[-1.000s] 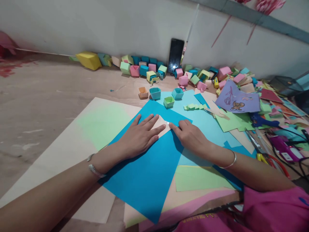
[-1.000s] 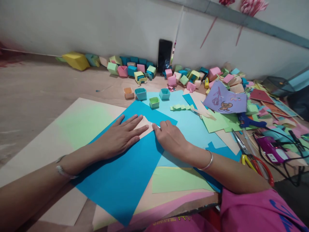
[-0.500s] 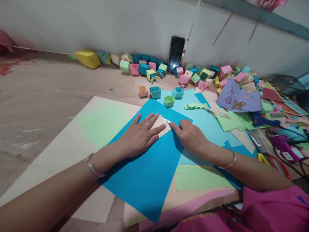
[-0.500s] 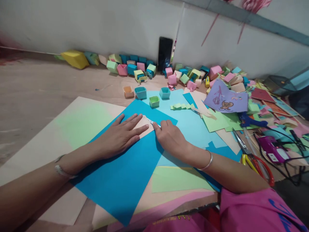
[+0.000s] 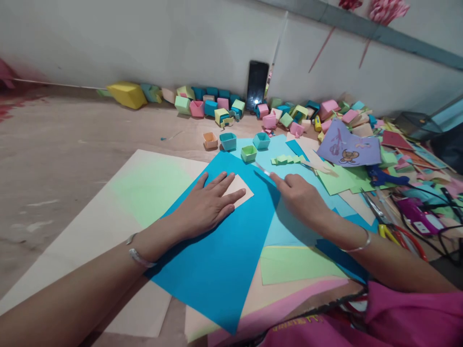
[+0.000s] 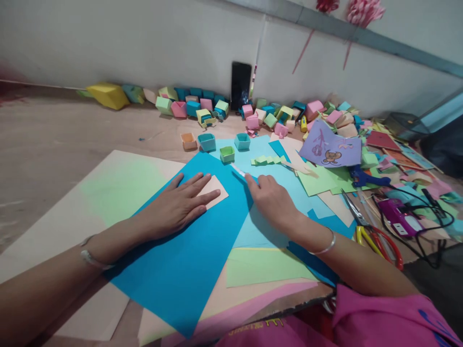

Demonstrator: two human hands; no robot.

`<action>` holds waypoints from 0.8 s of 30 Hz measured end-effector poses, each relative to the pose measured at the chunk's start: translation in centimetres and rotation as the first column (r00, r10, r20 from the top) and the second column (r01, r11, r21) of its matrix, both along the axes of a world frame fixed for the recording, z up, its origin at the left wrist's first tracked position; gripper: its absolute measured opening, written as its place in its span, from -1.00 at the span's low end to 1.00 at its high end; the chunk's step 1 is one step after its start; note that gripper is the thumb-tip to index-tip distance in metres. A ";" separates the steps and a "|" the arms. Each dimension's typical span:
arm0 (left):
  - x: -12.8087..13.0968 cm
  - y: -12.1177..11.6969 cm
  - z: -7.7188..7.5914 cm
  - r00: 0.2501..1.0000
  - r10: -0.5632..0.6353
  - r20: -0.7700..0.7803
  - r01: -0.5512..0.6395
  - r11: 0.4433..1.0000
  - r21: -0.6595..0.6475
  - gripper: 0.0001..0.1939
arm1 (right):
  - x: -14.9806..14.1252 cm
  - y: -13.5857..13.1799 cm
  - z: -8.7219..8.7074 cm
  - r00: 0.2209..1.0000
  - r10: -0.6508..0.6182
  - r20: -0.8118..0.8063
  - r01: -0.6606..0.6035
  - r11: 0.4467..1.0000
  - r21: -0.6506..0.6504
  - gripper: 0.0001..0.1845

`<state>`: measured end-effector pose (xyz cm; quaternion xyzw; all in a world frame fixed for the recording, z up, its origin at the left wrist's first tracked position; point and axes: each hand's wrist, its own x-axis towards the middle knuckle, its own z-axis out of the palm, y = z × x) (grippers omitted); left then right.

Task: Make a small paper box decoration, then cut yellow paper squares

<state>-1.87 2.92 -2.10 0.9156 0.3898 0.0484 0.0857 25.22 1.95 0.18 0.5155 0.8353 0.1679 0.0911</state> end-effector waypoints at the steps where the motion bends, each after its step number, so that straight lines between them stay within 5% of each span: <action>1: 0.0 0.0 0.0 1.000 -0.008 0.002 0.008 1.000 -0.005 -0.53 | 1.0 -0.5 0.4 0.999 -0.050 0.021 0.050 0.999 0.006 -0.51; 4: 0.1 -0.2 0.0 0.998 -0.060 0.004 0.060 0.998 -0.018 -0.54 | 3.1 -1.3 1.8 0.960 -0.252 0.122 0.261 0.963 -0.069 -0.69; 7: 0.2 -0.4 -0.1 0.992 -0.128 0.011 0.128 0.991 -0.025 -0.54 | 3.5 -1.0 2.8 0.950 -0.267 0.164 0.294 0.941 -0.170 -0.77; 13: 0.3 -0.5 0.0 0.987 -0.157 0.043 0.155 0.987 0.043 -0.51 | 0.4 1.0 2.6 0.995 0.005 -0.097 -0.025 0.977 -0.211 -0.76; 16: 0.2 -0.5 0.2 0.996 -0.016 0.091 0.006 0.994 0.107 -0.48 | -1.5 1.5 1.2 0.918 0.165 -0.361 -0.256 0.942 -0.218 -0.76; 20: -0.1 -0.6 0.6 0.988 0.069 0.137 -0.079 0.994 0.071 -0.20 | -3.0 2.2 -1.4 0.782 0.271 -0.561 -0.403 0.907 -0.123 -0.37; 24: -0.2 -0.6 0.6 0.981 0.088 0.172 -0.092 0.996 0.011 -0.22 | -2.9 2.8 -2.3 0.712 0.304 -0.633 -0.459 0.884 -0.092 -0.47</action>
